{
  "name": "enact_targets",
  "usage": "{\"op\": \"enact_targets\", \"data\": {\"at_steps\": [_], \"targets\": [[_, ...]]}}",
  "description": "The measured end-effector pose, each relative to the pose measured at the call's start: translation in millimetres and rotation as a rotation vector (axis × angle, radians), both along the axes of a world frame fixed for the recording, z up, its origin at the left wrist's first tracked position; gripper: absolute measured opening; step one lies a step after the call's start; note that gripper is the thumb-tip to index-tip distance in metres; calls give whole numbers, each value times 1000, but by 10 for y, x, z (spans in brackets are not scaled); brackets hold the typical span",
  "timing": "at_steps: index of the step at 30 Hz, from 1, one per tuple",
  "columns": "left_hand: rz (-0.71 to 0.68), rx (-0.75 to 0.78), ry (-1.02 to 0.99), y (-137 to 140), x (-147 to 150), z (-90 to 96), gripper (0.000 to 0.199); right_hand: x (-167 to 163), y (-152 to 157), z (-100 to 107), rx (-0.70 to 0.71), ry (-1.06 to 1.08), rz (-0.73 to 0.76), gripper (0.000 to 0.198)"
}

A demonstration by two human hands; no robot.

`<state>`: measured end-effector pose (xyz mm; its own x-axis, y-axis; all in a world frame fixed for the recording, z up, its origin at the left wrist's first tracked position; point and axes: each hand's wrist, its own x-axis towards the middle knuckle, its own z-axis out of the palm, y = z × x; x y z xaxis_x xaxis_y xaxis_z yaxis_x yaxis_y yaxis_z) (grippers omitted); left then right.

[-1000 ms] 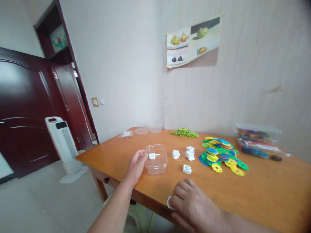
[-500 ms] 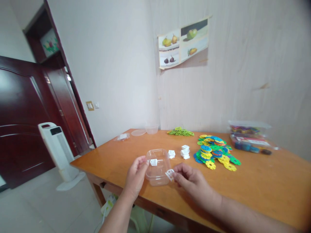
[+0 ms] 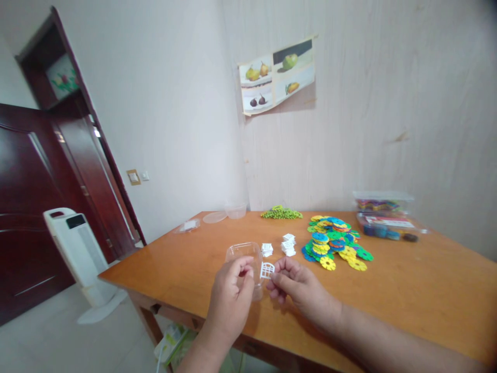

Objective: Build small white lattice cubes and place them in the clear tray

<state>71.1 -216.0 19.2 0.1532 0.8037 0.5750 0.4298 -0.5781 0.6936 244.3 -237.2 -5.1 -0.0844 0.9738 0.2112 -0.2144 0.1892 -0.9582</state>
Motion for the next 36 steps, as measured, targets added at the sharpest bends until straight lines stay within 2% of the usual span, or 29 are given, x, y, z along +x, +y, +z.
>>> {"op": "enact_targets", "data": {"at_steps": [3, 8, 16, 20, 25, 31, 33, 36], "targets": [[-24, 7, 19, -30, 71, 38, 23, 1, 9, -32, 86, -92, -52, 24], [-73, -29, -29, -79, 136, 120, 20, 13, -59, 0, 346, -430, -237, 14], [-148, -231, -121, -138, 144, 215, 24, 19, -132, 19, 560, -678, -297, 9], [-163, -296, -176, -99, 133, 209, 22, 20, -131, 24, 575, -701, -293, 14], [-169, -297, -170, -65, 126, 170, 21, 46, -154, 81, 596, -781, -351, 37], [-150, -266, -195, -99, 115, 224, 28, 67, -157, 118, 622, -854, -418, 25], [-96, -210, -222, -40, 36, 232, 28, 89, -131, 109, 620, -864, -423, 23], [83, -77, -258, 139, -171, 156, 27, 149, -49, 110, 609, -878, -429, 19]]}}
